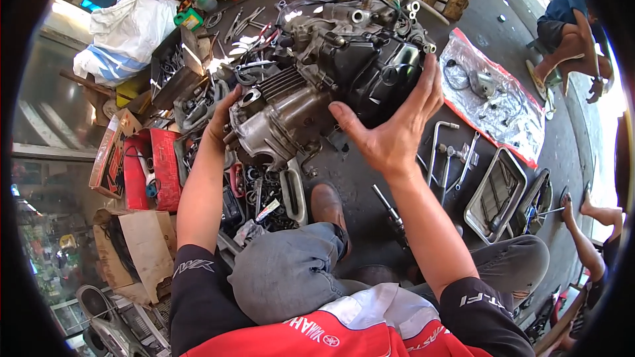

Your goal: Applying sealant to a motorcycle engine case and assembling components using an impact driver.

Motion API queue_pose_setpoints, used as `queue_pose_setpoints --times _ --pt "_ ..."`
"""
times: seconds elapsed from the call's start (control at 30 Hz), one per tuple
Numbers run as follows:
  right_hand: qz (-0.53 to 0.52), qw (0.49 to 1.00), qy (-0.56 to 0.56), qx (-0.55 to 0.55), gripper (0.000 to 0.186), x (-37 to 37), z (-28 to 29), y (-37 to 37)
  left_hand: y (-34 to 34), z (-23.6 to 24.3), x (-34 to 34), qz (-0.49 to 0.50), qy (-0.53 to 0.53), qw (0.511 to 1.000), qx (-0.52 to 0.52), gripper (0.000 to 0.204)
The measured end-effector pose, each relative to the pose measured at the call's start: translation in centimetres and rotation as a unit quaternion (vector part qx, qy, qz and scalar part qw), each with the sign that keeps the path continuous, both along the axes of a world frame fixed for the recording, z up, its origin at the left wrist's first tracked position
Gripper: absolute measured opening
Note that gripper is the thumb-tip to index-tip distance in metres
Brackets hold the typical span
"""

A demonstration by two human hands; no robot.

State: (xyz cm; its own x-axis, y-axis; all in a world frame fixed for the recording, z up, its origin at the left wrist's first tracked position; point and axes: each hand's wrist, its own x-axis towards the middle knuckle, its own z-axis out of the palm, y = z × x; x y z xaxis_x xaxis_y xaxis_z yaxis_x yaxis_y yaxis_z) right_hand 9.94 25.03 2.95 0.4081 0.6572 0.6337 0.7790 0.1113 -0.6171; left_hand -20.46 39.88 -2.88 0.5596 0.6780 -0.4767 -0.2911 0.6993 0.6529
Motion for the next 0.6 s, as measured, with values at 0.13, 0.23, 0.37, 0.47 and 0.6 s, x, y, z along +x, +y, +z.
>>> queue_pose_setpoints --times 0.13,0.23,0.37,0.47,0.6 --pt "0.030 0.999 0.003 0.010 0.130 1.5 -1.8 -1.7 -0.3 -1.6 -0.5 0.013 -0.056 0.998 0.034 0.057" --pt "0.059 0.998 -0.018 -0.002 0.123 2.7 -4.3 -5.6 -0.6 -2.1 -1.2 0.042 -0.046 0.996 0.064 0.058" --pt "0.044 0.997 -0.012 -0.057 0.120 3.1 -5.1 -7.3 0.1 -3.0 -1.3 0.037 -0.084 0.996 0.021 0.069" --pt "0.041 0.999 0.005 0.023 0.118 2.1 -2.0 -3.9 -1.1 -1.4 0.9 0.026 -0.090 0.995 0.027 0.070" --pt "0.015 1.000 0.018 -0.002 0.119 1.2 0.1 1.0 -2.2 0.3 2.9 0.036 -0.095 0.995 -0.026 0.075"
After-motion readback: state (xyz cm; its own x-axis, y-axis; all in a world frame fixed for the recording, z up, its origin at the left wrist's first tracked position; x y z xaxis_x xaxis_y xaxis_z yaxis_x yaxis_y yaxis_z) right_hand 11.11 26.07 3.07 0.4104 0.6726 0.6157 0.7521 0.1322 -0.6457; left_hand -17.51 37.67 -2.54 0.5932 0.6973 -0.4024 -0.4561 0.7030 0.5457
